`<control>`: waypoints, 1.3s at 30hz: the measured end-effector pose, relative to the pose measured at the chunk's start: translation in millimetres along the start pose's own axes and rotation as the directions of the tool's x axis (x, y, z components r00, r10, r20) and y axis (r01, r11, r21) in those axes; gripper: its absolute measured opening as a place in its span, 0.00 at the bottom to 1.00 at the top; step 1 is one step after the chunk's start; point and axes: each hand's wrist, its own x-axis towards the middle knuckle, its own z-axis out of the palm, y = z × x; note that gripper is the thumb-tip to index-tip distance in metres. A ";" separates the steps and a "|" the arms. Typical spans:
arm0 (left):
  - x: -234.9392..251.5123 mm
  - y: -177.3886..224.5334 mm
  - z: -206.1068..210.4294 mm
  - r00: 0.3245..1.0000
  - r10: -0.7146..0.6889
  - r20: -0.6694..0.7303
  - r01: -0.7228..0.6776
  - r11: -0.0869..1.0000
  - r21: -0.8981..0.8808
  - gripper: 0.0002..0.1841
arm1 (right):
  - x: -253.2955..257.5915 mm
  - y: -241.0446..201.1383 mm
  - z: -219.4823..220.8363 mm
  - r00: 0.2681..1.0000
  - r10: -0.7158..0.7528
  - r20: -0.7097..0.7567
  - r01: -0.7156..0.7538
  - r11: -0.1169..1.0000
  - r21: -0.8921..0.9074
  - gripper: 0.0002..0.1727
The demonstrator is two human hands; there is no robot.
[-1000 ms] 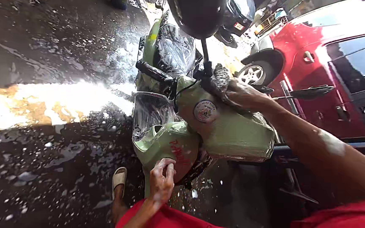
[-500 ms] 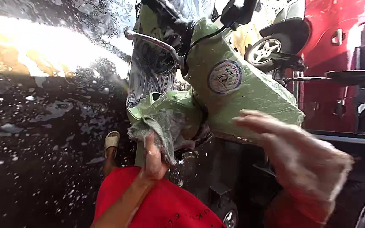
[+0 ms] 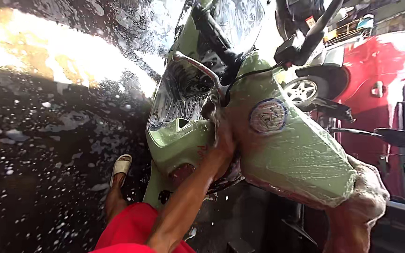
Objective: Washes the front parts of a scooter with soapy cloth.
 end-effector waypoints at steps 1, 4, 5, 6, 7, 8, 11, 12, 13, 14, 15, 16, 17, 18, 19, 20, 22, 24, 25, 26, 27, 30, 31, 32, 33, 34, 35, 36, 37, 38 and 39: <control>-15.7 1.2 2.5 0.998 0.067 -0.001 -0.067 0.995 0.072 0.32 | 2.2 2.6 1.1 0.999 -0.042 -0.006 0.042 0.999 0.001 0.27; -75.0 -2.6 6.7 0.896 0.442 0.050 -0.383 0.708 0.594 0.19 | 1.8 6.2 5.1 0.994 -0.107 -0.015 0.106 0.992 -0.063 0.26; -84.8 -0.6 9.0 0.851 0.519 0.083 -0.422 0.579 0.697 0.16 | 2.2 4.1 6.0 0.995 -0.100 -0.014 0.098 0.992 -0.077 0.26; -88.9 9.3 11.1 0.812 0.568 0.132 -0.448 0.463 0.764 0.14 | 2.5 2.5 7.4 0.996 -0.090 -0.023 0.088 0.993 -0.077 0.25; -87.2 25.8 13.7 0.772 0.609 0.185 -0.472 0.354 0.807 0.13 | 2.6 2.3 8.7 0.995 -0.094 -0.035 0.091 0.994 -0.062 0.24; -78.6 45.8 17.8 0.726 0.646 0.238 -0.489 0.241 0.838 0.12 | 3.2 1.3 10.0 0.996 -0.080 -0.039 0.079 0.997 -0.028 0.25; -15.0 105.3 28.3 0.637 0.649 0.415 -0.520 -0.036 0.854 0.13 | 1.7 0.8 12.1 0.997 -0.060 -0.052 0.061 0.998 0.032 0.27; 15.3 121.9 28.5 0.656 0.587 0.474 -0.511 -0.116 0.852 0.16 | 2.6 -1.0 13.2 0.997 -0.047 -0.054 0.050 0.998 0.048 0.28; 46.2 139.0 29.3 0.718 0.489 0.496 -0.481 -0.167 0.861 0.19 | 3.9 -2.8 14.7 0.998 -0.038 -0.057 0.042 0.997 0.061 0.28; 79.9 152.4 29.7 0.751 0.430 0.501 -0.444 -0.233 0.865 0.22 | 5.3 -4.4 16.3 0.998 -0.028 -0.062 0.033 0.997 0.076 0.28; 106.7 166.9 28.8 0.795 0.336 0.505 -0.405 -0.325 0.855 0.25 | 5.3 -5.9 17.6 0.998 -0.012 -0.063 0.018 0.994 0.103 0.28; 124.5 181.7 31.1 0.849 0.213 0.484 -0.351 -0.460 0.816 0.28 | 4.2 -7.4 18.8 0.998 0.007 -0.060 0.002 0.989 0.146 0.28; 135.6 192.0 31.4 0.866 0.121 0.486 -0.346 -0.558 0.755 0.27 | 2.6 -9.0 20.1 0.998 0.030 -0.059 -0.019 0.982 0.190 0.29; 141.0 199.1 29.3 0.855 0.055 0.516 -0.380 -0.612 0.694 0.26 | 1.7 -11.0 22.1 0.997 0.052 -0.064 -0.037 0.973 0.226 0.29; 143.2 203.1 25.9 0.830 0.023 0.558 -0.424 -0.624 0.657 0.25 | 1.0 -12.1 23.3 0.995 0.076 -0.069 -0.057 0.967 0.249 0.29; 141.3 200.3 19.3 0.792 0.047 0.608 -0.464 -0.601 0.651 0.22 | -0.9 -12.1 22.5 0.992 0.103 -0.066 -0.083 0.962 0.261 0.29; 116.6 185.2 3.3 0.745 0.231 0.626 -0.545 -0.331 0.770 0.18 | -3.1 -5.6 19.4 0.987 0.151 -0.049 -0.130 0.946 0.296 0.30; 77.5 176.2 5.0 0.824 0.408 0.394 -0.495 0.177 0.851 0.18 | -0.7 4.6 18.7 0.986 0.163 -0.034 -0.141 0.927 0.348 0.31; 61.4 169.1 14.3 0.838 0.502 0.216 -0.453 0.417 0.788 0.21 | -1.0 9.3 17.5 0.987 0.156 -0.026 -0.137 0.926 0.352 0.31; 44.7 168.9 29.1 0.853 0.518 0.062 -0.429 0.629 0.648 0.25 | -0.9 11.9 16.7 0.989 0.147 -0.021 -0.131 0.929 0.347 0.31; 31.2 174.5 47.6 0.859 0.512 -0.030 -0.434 0.757 0.488 0.28 | -0.4 11.7 16.7 0.990 0.141 -0.015 -0.128 0.935 0.332 0.32; 16.7 195.5 96.8 0.762 0.645 0.056 -0.623 0.707 0.336 0.34 | -3.5 1.2 17.8 0.989 0.148 -0.010 -0.139 0.951 0.274 0.33; 23.7 202.5 115.9 0.670 0.737 0.089 -0.707 0.596 0.381 0.34 | -3.6 -2.8 18.6 0.987 0.158 -0.009 -0.150 0.951 0.272 0.33; 33.3 209.3 137.1 0.546 0.830 0.114 -0.774 0.447 0.449 0.33 | -3.5 -6.1 19.8 0.986 0.167 -0.010 -0.158 0.949 0.273 0.33; 44.0 213.3 156.2 0.398 0.906 0.147 -0.800 0.264 0.538 0.31 | -3.0 -8.3 20.9 0.985 0.171 -0.011 -0.161 0.949 0.271 0.33; 53.6 212.3 170.3 0.245 0.946 0.211 -0.752 0.048 0.658 0.29 | -2.8 -9.7 21.4 0.985 0.170 -0.010 -0.161 0.949 0.269 0.33; 56.7 203.0 177.0 0.103 0.942 0.321 -0.648 -0.181 0.740 0.28 | -4.0 -10.7 20.5 0.984 0.180 -0.006 -0.172 0.948 0.268 0.33; 49.8 184.8 175.4 0.063 0.895 0.442 -0.552 -0.337 0.762 0.28 | -5.9 -10.6 19.6 0.982 0.190 -0.002 -0.182 0.945 0.273 0.33; 39.6 164.2 164.9 0.128 0.817 0.562 -0.532 -0.422 0.734 0.30 | -6.7 -10.3 19.6 0.981 0.192 0.002 -0.185 0.942 0.279 0.33; 30.4 148.8 147.9 0.211 0.708 0.674 -0.589 -0.458 0.666 0.32 | -7.5 -9.5 20.2 0.983 0.185 0.006 -0.179 0.942 0.285 0.33; 31.7 139.0 129.7 0.230 0.615 0.754 -0.625 -0.501 0.599 0.29 | -9.2 -8.5 20.5 0.984 0.178 0.016 -0.175 0.941 0.289 0.33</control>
